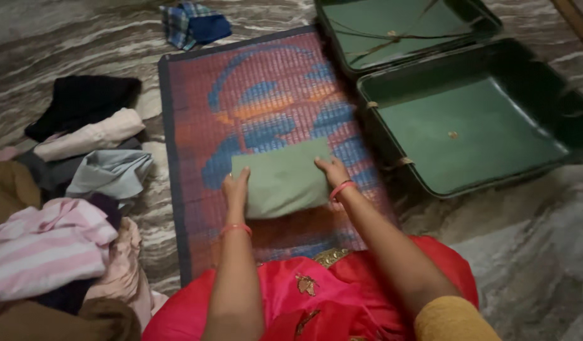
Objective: The person folds a green t-shirt and a pink striped shirt by hand and places the green one into an open suitcase.
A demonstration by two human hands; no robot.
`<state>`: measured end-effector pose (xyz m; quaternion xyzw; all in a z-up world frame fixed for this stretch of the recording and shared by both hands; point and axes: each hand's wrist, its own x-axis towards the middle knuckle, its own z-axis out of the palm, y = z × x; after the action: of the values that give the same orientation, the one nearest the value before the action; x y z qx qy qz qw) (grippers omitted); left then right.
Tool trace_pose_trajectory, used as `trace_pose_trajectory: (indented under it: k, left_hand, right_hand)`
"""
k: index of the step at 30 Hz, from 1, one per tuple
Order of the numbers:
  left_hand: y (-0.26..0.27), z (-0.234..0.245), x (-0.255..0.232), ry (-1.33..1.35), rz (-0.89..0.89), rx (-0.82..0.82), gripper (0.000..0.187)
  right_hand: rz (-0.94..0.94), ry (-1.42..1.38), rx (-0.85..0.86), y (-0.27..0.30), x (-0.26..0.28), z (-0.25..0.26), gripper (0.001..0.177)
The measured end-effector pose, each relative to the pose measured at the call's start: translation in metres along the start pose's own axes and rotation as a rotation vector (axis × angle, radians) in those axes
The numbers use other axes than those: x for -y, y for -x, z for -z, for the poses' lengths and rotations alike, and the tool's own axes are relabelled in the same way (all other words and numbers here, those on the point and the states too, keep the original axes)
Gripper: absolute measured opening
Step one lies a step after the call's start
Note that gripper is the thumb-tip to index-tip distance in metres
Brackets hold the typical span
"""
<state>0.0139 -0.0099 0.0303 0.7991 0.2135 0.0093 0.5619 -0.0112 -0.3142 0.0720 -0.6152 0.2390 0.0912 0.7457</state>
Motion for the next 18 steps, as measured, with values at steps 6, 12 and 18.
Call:
trace_pose_trajectory:
  k: [6,12,18]
  left_hand:
    - [-0.016,-0.042,-0.097,-0.024,-0.237,0.068,0.052]
    - [-0.007,-0.118,-0.182,0.017,-0.378,0.183,0.053]
    - [0.019,-0.187,-0.234,0.110,-0.357,0.348,0.052]
  right_hand:
    - [0.240,-0.082,-0.035,0.012,0.072,0.043,0.046]
    - [0.282,-0.071,-0.234,0.049,0.148,0.113,0.051]
    - [0.322,-0.163,-0.353,0.069,0.165,0.170,0.059]
